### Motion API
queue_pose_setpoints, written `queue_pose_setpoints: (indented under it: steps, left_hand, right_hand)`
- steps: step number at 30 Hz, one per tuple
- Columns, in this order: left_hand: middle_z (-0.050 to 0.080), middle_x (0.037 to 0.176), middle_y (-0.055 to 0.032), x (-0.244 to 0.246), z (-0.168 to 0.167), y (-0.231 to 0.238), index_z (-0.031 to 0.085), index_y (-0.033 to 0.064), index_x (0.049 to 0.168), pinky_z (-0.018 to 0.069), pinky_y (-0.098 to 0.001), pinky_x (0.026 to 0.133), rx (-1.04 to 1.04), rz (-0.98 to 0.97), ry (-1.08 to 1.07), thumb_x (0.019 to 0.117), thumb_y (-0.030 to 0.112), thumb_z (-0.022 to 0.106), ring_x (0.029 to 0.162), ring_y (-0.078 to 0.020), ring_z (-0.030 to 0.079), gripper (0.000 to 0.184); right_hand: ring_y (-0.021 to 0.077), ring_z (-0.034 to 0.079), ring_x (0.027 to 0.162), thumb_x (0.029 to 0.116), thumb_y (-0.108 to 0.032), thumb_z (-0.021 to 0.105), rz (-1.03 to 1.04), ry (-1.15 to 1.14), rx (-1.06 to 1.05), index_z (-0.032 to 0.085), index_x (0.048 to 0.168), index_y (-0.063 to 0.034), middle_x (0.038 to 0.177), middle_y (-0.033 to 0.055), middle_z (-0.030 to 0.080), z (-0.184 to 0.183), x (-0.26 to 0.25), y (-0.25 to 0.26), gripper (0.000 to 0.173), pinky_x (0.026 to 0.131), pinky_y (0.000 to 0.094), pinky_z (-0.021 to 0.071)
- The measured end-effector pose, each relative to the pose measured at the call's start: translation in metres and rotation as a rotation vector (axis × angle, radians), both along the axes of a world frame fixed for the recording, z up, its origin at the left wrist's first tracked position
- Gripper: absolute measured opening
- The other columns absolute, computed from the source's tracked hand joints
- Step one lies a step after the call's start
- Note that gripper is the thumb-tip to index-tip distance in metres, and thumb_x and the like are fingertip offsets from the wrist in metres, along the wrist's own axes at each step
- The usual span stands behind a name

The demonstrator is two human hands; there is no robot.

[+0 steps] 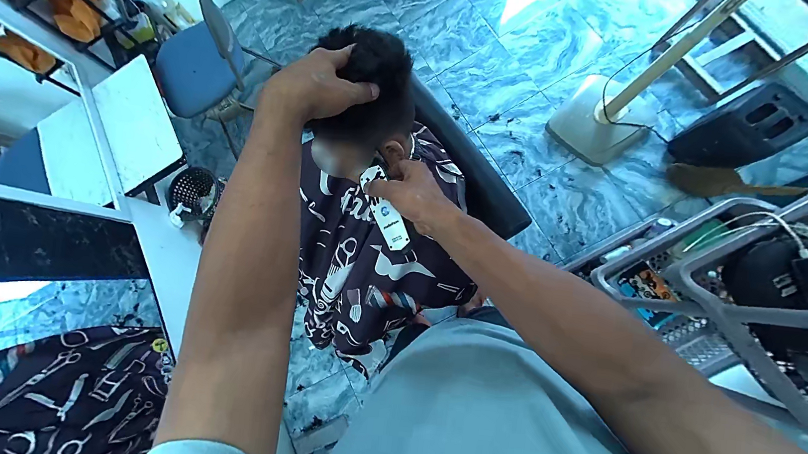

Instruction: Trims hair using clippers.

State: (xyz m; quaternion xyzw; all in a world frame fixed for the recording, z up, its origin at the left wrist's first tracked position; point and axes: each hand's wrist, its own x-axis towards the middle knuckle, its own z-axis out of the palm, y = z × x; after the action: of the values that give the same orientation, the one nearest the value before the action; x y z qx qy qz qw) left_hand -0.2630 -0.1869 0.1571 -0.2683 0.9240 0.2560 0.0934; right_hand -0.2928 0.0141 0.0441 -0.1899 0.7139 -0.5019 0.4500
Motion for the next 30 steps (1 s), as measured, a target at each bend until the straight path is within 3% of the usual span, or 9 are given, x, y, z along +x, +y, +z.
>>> queue_pose_setpoints:
  steps: [2,6,9,13,17,21,25,28,30]
  left_hand:
    - [0.060,0.145,-0.0091,0.000,0.000,0.001,0.049,0.0252,0.153,0.0415,-0.0594,0.113,0.005,0.007,0.005,0.0924,0.056,0.067,0.136,-0.0260,0.056,0.071]
    - [0.063,0.141,-0.0089,0.002,0.003,0.004,0.053,0.0237,0.150,0.0426,-0.0598,0.112,0.016,0.005,0.019,0.0940,0.053,0.067,0.133,-0.0259,0.058,0.065]
    - [0.062,0.142,-0.0093,0.003,0.006,0.006,0.052,0.0244,0.151,0.0414,-0.0609,0.112,0.023,0.009,0.012,0.0943,0.053,0.067,0.134,-0.0270,0.057,0.065]
    - [0.062,0.143,-0.0113,0.003,0.003,0.003,0.050,0.0213,0.153,0.0403,-0.0622,0.113,0.006,0.000,0.010,0.0934,0.056,0.067,0.135,-0.0292,0.056,0.071]
    - [0.062,0.143,-0.0109,0.004,0.005,0.004,0.050,0.0212,0.153,0.0407,-0.0610,0.113,0.015,0.008,0.013,0.0938,0.053,0.067,0.135,-0.0288,0.056,0.069]
    - [0.063,0.141,-0.0098,0.004,0.006,0.005,0.051,0.0230,0.152,0.0418,-0.0604,0.112,0.028,0.019,0.021,0.0940,0.052,0.068,0.134,-0.0275,0.057,0.067]
    - [0.062,0.142,-0.0096,0.002,0.001,0.000,0.053,0.0256,0.151,0.0414,-0.0636,0.111,0.018,0.006,0.028,0.0921,0.054,0.069,0.134,-0.0287,0.057,0.067]
    - [0.063,0.141,-0.0090,0.001,-0.003,-0.005,0.052,0.0269,0.151,0.0416,-0.0647,0.111,0.012,0.008,0.022,0.0913,0.057,0.068,0.134,-0.0281,0.057,0.068]
    - [0.063,0.141,-0.0101,0.003,-0.004,-0.005,0.052,0.0249,0.151,0.0420,-0.0636,0.111,0.017,-0.002,0.029,0.0915,0.056,0.068,0.133,-0.0286,0.058,0.069]
  right_hand:
    - [0.0260,0.068,0.083,0.0815,-0.028,0.084,-0.034,-0.023,-0.001,0.065,0.102,-0.0005,0.092,0.0154,0.068,-0.001,0.001,0.001,0.039,0.075,0.0481,0.0579]
    - [0.0239,0.070,0.083,0.0831,-0.026,0.084,-0.060,-0.001,-0.116,0.061,0.114,-0.0005,0.094,0.0147,0.069,0.002,0.002,-0.001,0.046,0.075,0.0448,0.0611]
    - [0.0261,0.068,0.084,0.0811,-0.025,0.085,-0.071,0.012,-0.049,0.063,0.107,0.0005,0.094,0.0160,0.067,0.000,0.002,0.000,0.043,0.076,0.0477,0.0586]
    - [0.0241,0.071,0.085,0.0830,-0.022,0.083,-0.112,-0.018,-0.182,0.060,0.119,0.0005,0.097,0.0153,0.069,0.004,0.000,-0.002,0.049,0.077,0.0444,0.0622]
    - [0.0268,0.068,0.082,0.0801,-0.026,0.085,-0.071,0.033,-0.017,0.061,0.111,-0.0003,0.093,0.0156,0.068,0.000,-0.001,-0.001,0.046,0.074,0.0485,0.0589]
    - [0.0235,0.071,0.083,0.0829,-0.023,0.084,-0.115,-0.007,-0.164,0.060,0.118,0.0001,0.095,0.0146,0.070,0.006,-0.002,-0.003,0.049,0.075,0.0439,0.0622]
    - [0.0260,0.069,0.081,0.0800,-0.023,0.085,-0.080,0.021,-0.048,0.061,0.111,0.0007,0.092,0.0161,0.068,0.002,-0.002,0.000,0.045,0.074,0.0473,0.0598]
    - [0.0239,0.071,0.081,0.0832,-0.023,0.083,-0.108,-0.018,-0.166,0.060,0.115,0.0004,0.093,0.0148,0.069,0.006,-0.002,-0.002,0.045,0.074,0.0435,0.0624]
    - [0.0250,0.071,0.082,0.0848,-0.022,0.083,-0.086,-0.074,-0.157,0.064,0.112,0.0014,0.094,0.0159,0.071,0.010,0.003,0.005,0.040,0.075,0.0454,0.0619]
